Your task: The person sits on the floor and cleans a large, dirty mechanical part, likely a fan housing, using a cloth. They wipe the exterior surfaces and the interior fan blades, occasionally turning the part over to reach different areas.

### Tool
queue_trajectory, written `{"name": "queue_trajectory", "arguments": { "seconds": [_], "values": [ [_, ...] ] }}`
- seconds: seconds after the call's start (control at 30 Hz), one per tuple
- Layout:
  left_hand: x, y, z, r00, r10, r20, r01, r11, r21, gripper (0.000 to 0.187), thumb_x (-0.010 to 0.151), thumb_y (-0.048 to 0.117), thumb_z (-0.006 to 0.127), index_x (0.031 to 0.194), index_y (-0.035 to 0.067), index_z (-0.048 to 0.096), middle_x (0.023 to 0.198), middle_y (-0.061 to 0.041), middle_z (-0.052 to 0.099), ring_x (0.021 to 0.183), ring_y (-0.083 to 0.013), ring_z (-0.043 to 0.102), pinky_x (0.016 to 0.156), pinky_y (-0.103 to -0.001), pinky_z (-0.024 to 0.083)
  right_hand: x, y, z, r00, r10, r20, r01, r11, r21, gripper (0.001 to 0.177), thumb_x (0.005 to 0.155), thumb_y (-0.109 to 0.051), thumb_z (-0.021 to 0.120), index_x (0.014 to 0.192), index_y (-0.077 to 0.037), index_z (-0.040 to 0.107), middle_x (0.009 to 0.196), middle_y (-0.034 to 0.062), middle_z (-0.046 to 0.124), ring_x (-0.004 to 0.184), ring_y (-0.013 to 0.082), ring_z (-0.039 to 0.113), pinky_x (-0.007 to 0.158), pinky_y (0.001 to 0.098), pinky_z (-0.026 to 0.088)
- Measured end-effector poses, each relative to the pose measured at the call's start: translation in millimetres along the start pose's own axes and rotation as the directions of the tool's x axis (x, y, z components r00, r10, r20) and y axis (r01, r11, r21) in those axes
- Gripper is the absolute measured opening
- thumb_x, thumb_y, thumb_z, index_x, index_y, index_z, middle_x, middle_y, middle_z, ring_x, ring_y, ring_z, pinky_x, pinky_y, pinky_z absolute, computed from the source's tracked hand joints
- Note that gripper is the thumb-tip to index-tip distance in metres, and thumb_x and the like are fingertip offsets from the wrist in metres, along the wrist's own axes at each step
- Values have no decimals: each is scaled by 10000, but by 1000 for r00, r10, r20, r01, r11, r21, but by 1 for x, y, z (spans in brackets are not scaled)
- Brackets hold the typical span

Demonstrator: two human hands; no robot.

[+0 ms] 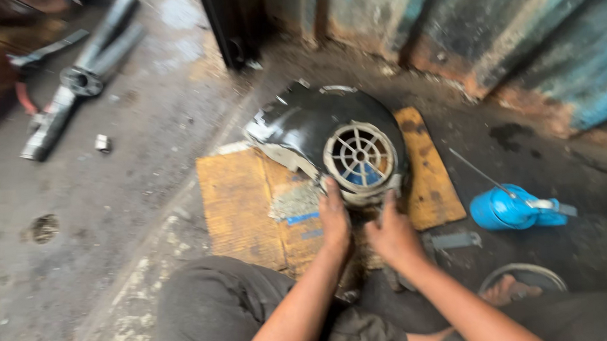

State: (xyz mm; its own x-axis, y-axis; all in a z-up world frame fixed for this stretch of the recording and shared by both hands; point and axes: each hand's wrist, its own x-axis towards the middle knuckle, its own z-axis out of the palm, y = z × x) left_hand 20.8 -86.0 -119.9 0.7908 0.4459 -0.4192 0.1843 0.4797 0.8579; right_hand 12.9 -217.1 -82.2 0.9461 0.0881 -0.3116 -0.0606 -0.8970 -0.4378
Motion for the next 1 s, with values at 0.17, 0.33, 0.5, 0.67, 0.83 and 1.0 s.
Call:
{"name": "queue_trajectory", "arguments": {
  "seconds": [0.17, 0.33, 0.5, 0.67, 0.83, 1.0],
  "values": [
    [-7, 9, -1, 996, -42, 73, 52, 989, -140, 748, 948, 625, 524, 1232, -61, 616, 1211, -170, 703, 1121, -242, 634, 1008, -382, 474, 15, -20, -43, 982, 130, 139, -133, 991, 8, 904, 937, -291, 592, 1648, -80, 76, 923, 275, 708, 831, 444, 707, 768, 529, 599],
    [-8, 11, -5, 994, -79, 80, 89, 987, -131, 732, 950, 616, 536, 1256, -48, 591, 1214, -168, 688, 1116, -244, 622, 1003, -385, 478, -26, -32, -32, 993, -88, 76, 101, 976, -193, 916, 881, -283, 668, 1585, -6, 152, 823, 258, 705, 733, 378, 715, 702, 458, 591],
    [-10, 17, -5, 993, -93, 75, 100, 990, -96, 733, 939, 616, 546, 1319, -11, 560, 1276, -137, 672, 1174, -218, 610, 1040, -350, 450, -37, -53, -86, 978, 73, 194, 42, 849, -527, 640, 1001, -228, 480, 1612, -117, 324, 848, 151, 758, 771, 303, 789, 694, 430, 650],
    [-11, 13, -6, 988, -113, 101, 125, 984, -127, 769, 935, 619, 552, 1308, -54, 577, 1271, -185, 677, 1154, -252, 615, 1029, -389, 469, -24, -46, -98, 970, -241, -17, 207, 866, -455, 434, 855, -237, 567, 1269, -142, 656, 895, 197, 758, 851, 383, 731, 789, 522, 573],
    [15, -20, -11, 994, 73, 83, -74, 997, 6, 726, 970, 620, 536, 1303, -23, 590, 1249, -156, 673, 1128, -232, 618, 1015, -360, 463, -26, -64, -61, 937, -335, 101, 345, 831, -437, 382, 815, -292, 620, 1142, -112, 701, 896, 223, 745, 826, 407, 726, 777, 521, 579],
    [9, -19, -12, 983, -61, 175, 105, 962, -251, 682, 939, 586, 612, 1262, -14, 612, 1148, -150, 681, 990, -242, 634, 857, -371, 520, -47, -65, -55, 899, -439, -7, 431, 886, -172, 402, 832, -234, 617, 1200, -107, 716, 956, 191, 753, 875, 409, 707, 803, 528, 542]
  ]
}}
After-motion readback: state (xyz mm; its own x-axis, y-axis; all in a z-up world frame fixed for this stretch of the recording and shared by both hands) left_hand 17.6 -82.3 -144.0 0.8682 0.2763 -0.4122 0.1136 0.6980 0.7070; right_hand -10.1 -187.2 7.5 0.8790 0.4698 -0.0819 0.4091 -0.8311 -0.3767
